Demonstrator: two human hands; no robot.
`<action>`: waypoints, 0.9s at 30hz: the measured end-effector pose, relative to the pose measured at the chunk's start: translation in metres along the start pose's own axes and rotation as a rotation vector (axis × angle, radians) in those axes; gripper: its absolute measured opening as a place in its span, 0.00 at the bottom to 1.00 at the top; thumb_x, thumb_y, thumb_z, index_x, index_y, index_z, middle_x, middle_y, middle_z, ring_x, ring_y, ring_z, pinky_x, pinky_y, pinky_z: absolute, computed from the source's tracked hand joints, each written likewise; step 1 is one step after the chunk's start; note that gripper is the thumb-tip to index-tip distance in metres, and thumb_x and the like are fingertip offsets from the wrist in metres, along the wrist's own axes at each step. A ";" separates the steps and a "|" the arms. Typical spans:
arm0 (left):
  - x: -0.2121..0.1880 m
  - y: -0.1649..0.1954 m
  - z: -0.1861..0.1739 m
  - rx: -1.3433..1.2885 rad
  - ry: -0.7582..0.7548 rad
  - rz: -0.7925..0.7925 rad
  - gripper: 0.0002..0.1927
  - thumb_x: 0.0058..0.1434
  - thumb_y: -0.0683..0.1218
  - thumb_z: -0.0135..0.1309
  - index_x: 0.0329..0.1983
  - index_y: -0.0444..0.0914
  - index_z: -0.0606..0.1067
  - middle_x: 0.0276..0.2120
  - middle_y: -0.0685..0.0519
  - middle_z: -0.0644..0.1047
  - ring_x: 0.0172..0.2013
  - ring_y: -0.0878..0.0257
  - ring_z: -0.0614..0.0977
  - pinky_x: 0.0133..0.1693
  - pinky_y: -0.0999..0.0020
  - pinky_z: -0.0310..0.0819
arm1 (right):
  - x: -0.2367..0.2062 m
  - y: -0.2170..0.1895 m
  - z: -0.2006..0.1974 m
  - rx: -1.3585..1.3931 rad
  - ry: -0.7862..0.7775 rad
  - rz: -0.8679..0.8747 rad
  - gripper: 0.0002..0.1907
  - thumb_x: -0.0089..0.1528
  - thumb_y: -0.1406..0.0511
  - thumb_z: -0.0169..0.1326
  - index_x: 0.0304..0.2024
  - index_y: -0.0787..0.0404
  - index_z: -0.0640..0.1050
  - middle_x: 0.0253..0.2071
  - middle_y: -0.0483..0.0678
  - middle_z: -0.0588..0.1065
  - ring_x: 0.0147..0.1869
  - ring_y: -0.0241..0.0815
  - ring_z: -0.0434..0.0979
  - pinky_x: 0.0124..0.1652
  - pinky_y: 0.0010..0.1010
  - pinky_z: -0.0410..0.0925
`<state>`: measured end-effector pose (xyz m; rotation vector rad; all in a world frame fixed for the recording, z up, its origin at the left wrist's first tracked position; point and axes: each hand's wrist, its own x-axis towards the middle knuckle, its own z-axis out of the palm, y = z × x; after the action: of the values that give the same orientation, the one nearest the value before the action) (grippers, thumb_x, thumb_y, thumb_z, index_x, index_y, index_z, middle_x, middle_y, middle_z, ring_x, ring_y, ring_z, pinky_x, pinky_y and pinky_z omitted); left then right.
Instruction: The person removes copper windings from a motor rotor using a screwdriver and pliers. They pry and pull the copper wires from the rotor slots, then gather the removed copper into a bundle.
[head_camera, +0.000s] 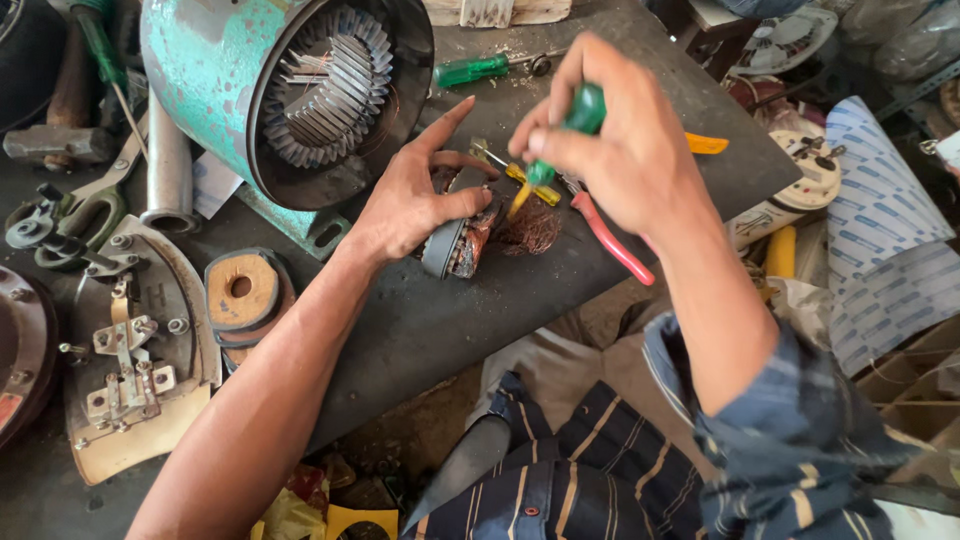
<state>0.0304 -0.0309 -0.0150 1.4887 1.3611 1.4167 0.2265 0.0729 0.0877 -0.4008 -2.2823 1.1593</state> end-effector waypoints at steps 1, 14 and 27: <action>0.001 -0.001 -0.001 0.002 -0.002 -0.001 0.54 0.51 0.47 0.65 0.79 0.38 0.51 0.49 0.45 0.85 0.56 0.62 0.81 0.65 0.63 0.63 | 0.007 0.009 -0.001 0.037 0.029 0.013 0.11 0.62 0.77 0.53 0.40 0.61 0.65 0.36 0.51 0.76 0.46 0.42 0.87 0.42 0.31 0.82; 0.010 -0.011 -0.006 -0.213 -0.038 -0.033 0.54 0.53 0.44 0.62 0.80 0.36 0.48 0.49 0.42 0.84 0.52 0.62 0.82 0.57 0.65 0.74 | 0.028 0.057 0.017 0.050 0.231 -0.063 0.06 0.72 0.72 0.47 0.50 0.63 0.65 0.36 0.47 0.71 0.35 0.37 0.79 0.33 0.28 0.72; 0.002 -0.016 -0.003 -0.124 0.005 -0.016 0.55 0.51 0.43 0.63 0.80 0.35 0.49 0.47 0.40 0.86 0.51 0.60 0.83 0.61 0.65 0.70 | -0.112 -0.006 0.082 -0.360 0.277 -0.498 0.09 0.60 0.74 0.53 0.26 0.59 0.72 0.36 0.47 0.76 0.36 0.44 0.78 0.37 0.34 0.71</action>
<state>0.0236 -0.0261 -0.0289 1.3919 1.2615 1.4684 0.2684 -0.0379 0.0156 -0.0988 -2.1640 0.4204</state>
